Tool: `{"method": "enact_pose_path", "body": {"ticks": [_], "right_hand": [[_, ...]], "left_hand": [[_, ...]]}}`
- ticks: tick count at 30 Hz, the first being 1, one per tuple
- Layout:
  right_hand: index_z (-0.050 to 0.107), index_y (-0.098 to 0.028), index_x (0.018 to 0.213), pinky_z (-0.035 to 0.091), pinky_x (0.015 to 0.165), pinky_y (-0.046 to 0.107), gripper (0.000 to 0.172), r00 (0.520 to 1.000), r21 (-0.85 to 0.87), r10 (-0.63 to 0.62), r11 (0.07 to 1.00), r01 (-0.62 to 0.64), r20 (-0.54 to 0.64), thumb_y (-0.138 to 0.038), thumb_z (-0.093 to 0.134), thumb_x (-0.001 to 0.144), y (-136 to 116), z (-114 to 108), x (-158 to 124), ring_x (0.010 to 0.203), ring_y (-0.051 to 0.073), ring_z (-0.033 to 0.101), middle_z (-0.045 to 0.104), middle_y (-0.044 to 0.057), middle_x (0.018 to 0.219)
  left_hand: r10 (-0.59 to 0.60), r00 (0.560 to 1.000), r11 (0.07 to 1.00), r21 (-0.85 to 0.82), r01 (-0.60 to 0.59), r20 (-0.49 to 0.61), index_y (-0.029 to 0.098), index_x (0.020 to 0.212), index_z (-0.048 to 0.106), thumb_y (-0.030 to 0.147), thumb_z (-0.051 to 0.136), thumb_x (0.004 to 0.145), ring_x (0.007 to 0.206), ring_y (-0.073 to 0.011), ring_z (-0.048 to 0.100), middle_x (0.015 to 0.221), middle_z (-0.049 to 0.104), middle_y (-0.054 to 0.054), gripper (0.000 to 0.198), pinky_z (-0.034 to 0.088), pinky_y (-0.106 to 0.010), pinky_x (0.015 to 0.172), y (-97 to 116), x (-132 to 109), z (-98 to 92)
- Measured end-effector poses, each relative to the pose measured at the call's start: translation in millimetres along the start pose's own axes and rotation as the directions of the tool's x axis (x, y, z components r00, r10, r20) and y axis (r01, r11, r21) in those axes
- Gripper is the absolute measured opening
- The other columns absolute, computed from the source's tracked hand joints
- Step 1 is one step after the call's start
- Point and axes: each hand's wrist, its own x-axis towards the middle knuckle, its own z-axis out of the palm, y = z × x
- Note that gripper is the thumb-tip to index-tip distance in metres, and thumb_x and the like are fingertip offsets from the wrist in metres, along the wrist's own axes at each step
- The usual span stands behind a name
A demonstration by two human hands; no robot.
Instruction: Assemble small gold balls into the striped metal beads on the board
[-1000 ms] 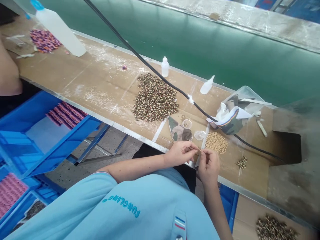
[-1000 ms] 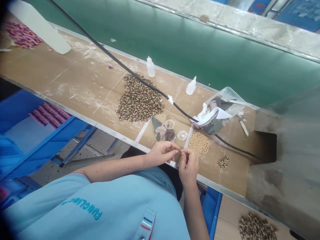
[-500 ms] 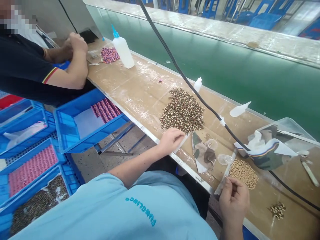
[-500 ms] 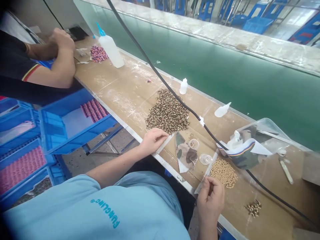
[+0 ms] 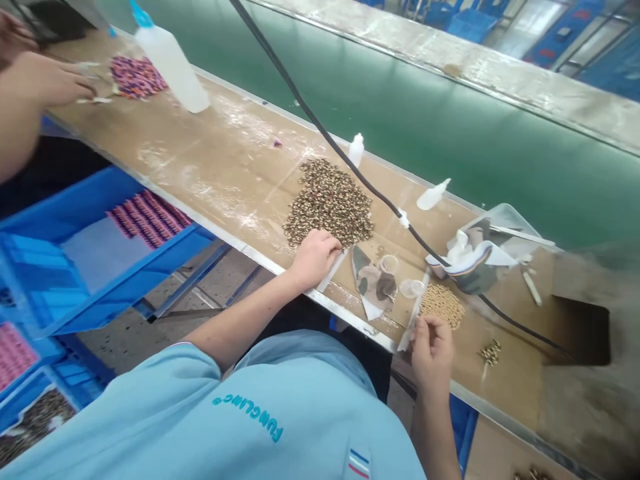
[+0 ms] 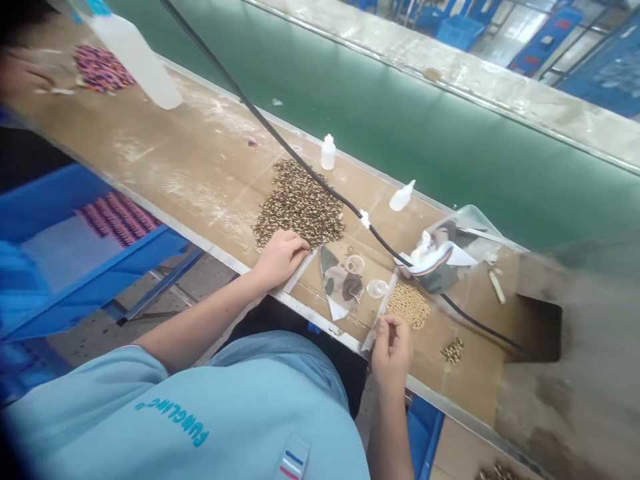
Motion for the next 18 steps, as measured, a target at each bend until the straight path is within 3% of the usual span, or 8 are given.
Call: {"method": "enact_pose_path", "body": {"ticks": [3, 7, 13, 18], "right_hand": [[0.050, -0.020, 0.080, 0.033, 0.044, 0.021, 0.040, 0.987, 0.126, 0.136, 0.981, -0.146, 0.080, -0.059, 0.056, 0.077, -10.4, -2.3, 5.2, 0.047, 0.008, 0.041, 0.045, -0.006, 0.056], [0.049, -0.020, 0.078, 0.029, 0.040, 0.018, 0.044, 0.965, 0.234, 0.222, 0.940, -0.250, 0.141, -0.062, 0.062, 0.070, -18.1, -4.3, 10.1, 0.042, 0.006, 0.035, 0.042, -0.008, 0.052], [0.049, -0.020, 0.078, 0.029, 0.040, 0.017, 0.045, 0.960, 0.274, 0.237, 0.923, -0.270, 0.148, -0.061, 0.064, 0.068, -17.8, -3.4, 10.1, 0.043, 0.005, 0.035, 0.042, -0.009, 0.051], [0.048, -0.021, 0.078, 0.030, 0.041, 0.017, 0.044, 0.965, 0.259, 0.221, 0.932, -0.252, 0.142, -0.061, 0.063, 0.070, -17.0, -3.0, 9.7, 0.044, 0.006, 0.036, 0.042, -0.008, 0.053]], "left_hand": [[0.044, 0.999, 0.998, 0.045, -0.043, -0.023, 0.017, 0.077, 0.060, 0.020, 0.047, 0.085, 0.083, -0.0209, 0.051, 0.083, 0.059, -0.007, 0.016, 0.041, -0.036, 0.080, -0.2, 0.4, 1.0], [0.108, 0.993, 0.989, 0.106, -0.102, -0.056, 0.018, 0.071, 0.054, 0.017, 0.043, 0.085, 0.079, -0.0220, 0.048, 0.079, 0.057, -0.008, 0.018, 0.041, -0.036, 0.077, 2.4, -1.8, 4.4], [0.126, 0.990, 0.986, 0.122, -0.117, -0.069, 0.020, 0.066, 0.046, 0.013, 0.043, 0.082, 0.072, -0.0206, 0.048, 0.067, 0.054, -0.005, 0.018, 0.041, -0.034, 0.070, 0.1, -0.5, 11.2], [0.084, 0.992, 0.995, 0.053, -0.079, -0.093, 0.019, 0.075, 0.053, 0.014, 0.045, 0.082, 0.076, -0.0200, 0.052, 0.073, 0.060, -0.005, 0.012, 0.043, -0.034, 0.073, -3.3, -0.2, 9.0]]}}
